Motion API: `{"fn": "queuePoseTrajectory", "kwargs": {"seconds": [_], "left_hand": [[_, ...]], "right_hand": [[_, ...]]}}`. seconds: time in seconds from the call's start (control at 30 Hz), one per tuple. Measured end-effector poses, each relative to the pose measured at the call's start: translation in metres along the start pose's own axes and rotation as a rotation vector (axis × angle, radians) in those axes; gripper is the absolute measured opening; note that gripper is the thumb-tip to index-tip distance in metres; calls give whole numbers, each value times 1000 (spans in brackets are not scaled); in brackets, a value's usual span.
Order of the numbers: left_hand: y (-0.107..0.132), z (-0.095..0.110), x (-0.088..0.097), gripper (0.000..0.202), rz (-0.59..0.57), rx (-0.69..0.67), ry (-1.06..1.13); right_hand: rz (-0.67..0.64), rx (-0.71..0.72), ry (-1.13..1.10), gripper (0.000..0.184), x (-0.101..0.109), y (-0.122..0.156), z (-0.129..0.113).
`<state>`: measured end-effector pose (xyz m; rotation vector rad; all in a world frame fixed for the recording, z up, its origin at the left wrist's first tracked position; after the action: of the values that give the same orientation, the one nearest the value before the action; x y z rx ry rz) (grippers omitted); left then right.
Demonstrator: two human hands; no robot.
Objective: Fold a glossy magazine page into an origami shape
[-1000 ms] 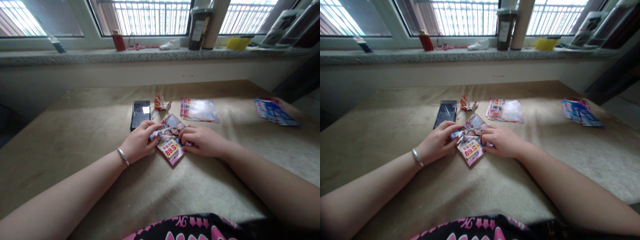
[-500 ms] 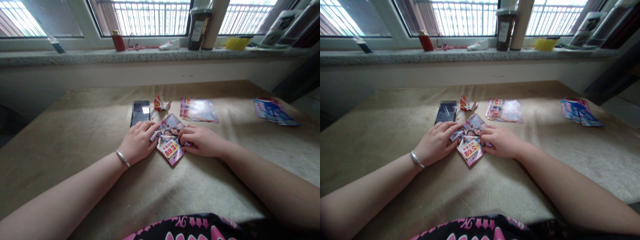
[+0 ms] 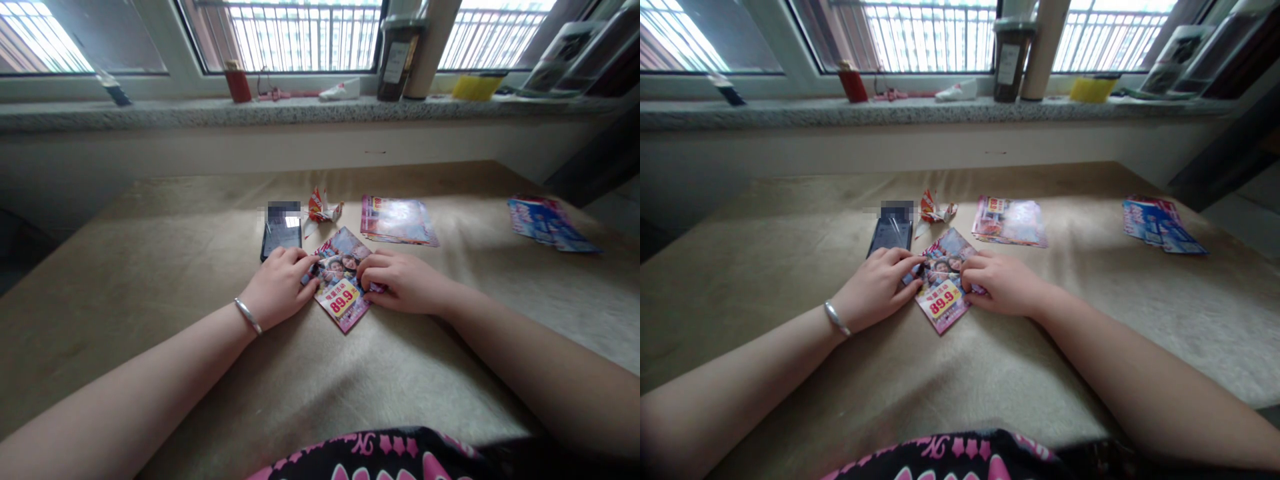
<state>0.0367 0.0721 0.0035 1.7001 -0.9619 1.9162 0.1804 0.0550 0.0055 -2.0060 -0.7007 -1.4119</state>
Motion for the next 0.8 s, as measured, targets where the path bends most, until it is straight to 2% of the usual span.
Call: {"fn": "queuePoseTrajectory", "kwargs": {"seconds": [0.13, 0.23, 0.43, 0.57, 0.8], "left_hand": [[0, -3, 0, 36, 29, 23, 82], [0, -7, 0, 35, 84, 64, 231], [-1, -11, -6, 49, 110, 100, 475], [0, -12, -7, 50, 113, 124, 515], [1, -9, -4, 43, 135, 88, 545]], "right_hand": [[-1, 5, -3, 8, -1, 0, 0], [12, 5, 1, 8, 0, 0, 0], [8, -3, 15, 10, 0, 0, -1], [14, 6, 6, 10, 0, 0, -1], [15, 2, 15, 8, 0, 0, -1]]}}
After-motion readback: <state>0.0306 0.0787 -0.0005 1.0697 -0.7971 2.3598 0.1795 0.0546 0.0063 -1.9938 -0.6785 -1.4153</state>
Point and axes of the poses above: each hand's wrist, its own y-axis away from the middle knuckle, its own x-axis out of the back of the hand, z = x × y, the point moved 8 cm from there along -y, towards the middle knuckle, and after that the axes turned 9 degrees about -x, right-handed, at the moved point
